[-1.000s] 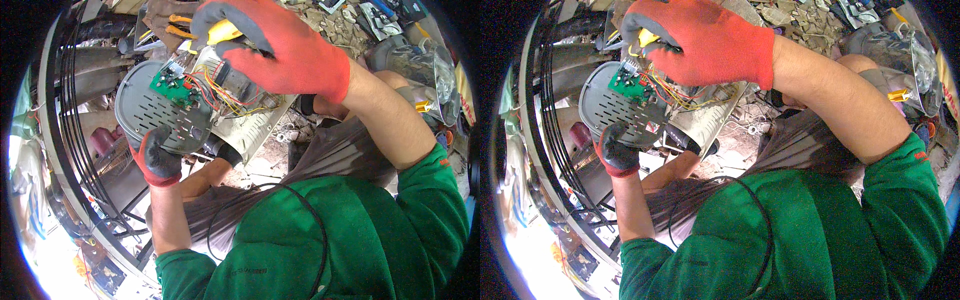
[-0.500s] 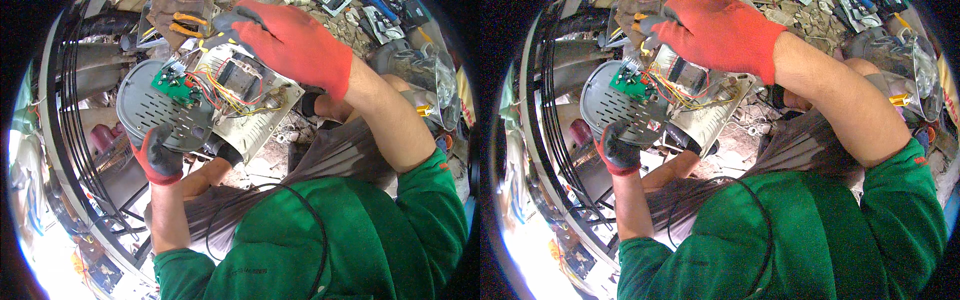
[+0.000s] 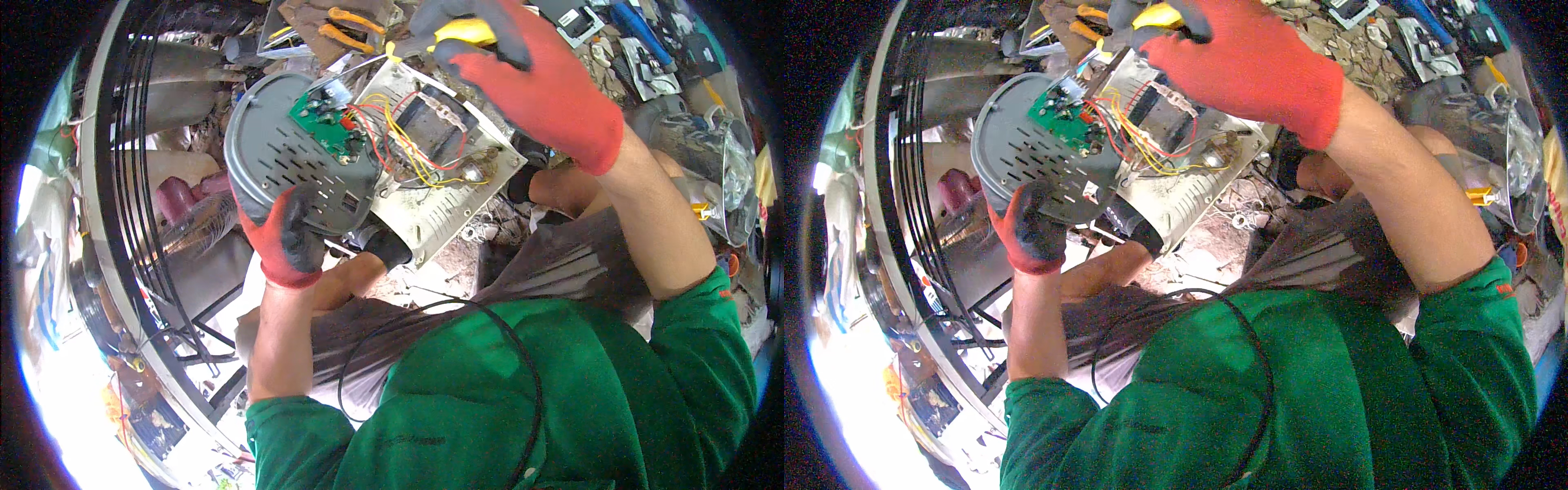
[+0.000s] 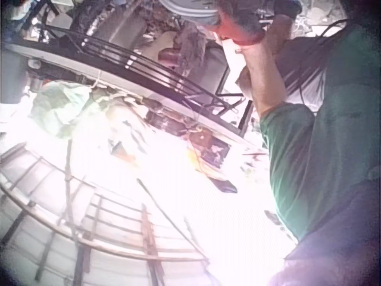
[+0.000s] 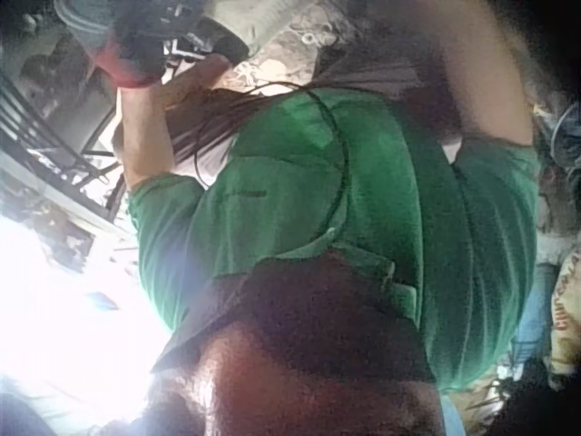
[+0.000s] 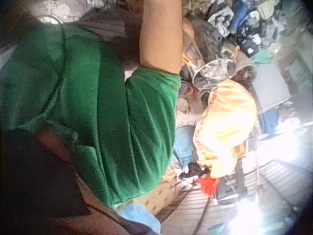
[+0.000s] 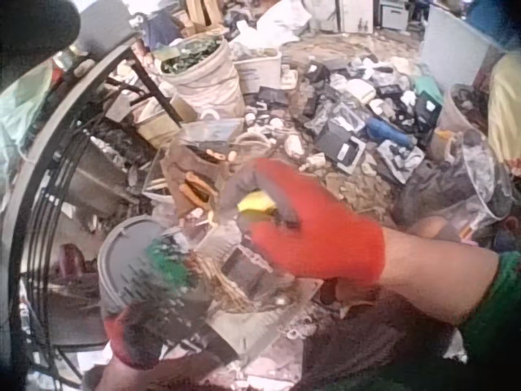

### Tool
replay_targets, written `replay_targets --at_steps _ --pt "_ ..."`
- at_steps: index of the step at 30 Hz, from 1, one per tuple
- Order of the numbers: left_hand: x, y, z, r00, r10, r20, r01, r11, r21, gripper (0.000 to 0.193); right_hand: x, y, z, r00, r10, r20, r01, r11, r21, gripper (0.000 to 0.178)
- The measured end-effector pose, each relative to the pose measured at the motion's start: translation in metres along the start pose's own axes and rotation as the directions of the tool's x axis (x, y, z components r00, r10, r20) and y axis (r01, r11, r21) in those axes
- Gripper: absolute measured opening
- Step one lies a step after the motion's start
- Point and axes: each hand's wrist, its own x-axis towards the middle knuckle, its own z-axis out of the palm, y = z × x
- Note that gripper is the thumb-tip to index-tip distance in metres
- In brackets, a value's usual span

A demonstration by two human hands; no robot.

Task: The person uses a screwdriver to remove a green circuit board and internal wiring from the base of a plastic electronic appliance.

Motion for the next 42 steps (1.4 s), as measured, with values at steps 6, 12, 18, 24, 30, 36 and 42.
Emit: replay_targets --at_steps 6,12,18,24,30,36,42 --pt "-0.001 -0.002 0.000 0.999 0.039 -0.018 -0.036 0.992 0.120 0.053 -0.001 0.004 -0.006 0.999 -0.032 -0.003 0.032 0.989 -0.144 0.029" --pt "0.001 -0.014 -0.012 0.969 0.210 0.127 -0.243 0.894 0.377 0.055 0.006 0.014 0.005 0.995 -0.094 -0.040 0.097 0.992 0.080 0.034" --pt "-0.004 0.001 0.004 0.999 0.033 -0.026 -0.031 0.998 0.061 0.054 0.005 -0.012 -0.013 0.968 0.214 0.130 -0.203 0.975 -0.092 0.037" --pt "0.001 -0.001 0.003 1.000 0.015 0.011 -0.016 0.997 0.079 0.053 0.005 -0.009 -0.018 0.959 0.211 0.188 -0.238 0.963 0.130 0.046" --pt "0.000 0.004 0.009 1.000 0.001 -0.008 -0.001 0.998 0.058 0.053 0.012 -0.016 -0.023 0.927 0.314 0.206 -0.312 0.949 -0.042 0.036" --pt "0.000 0.001 0.009 1.000 -0.019 -0.011 0.020 0.999 0.048 0.054 0.000 -0.005 0.016 0.987 0.134 -0.089 -0.084 0.903 0.421 0.032" --pt "0.006 -0.003 -0.002 1.000 -0.017 0.022 0.017 0.999 0.042 0.054 0.002 0.000 -0.009 0.957 0.271 0.101 -0.268 0.963 -0.041 0.043"
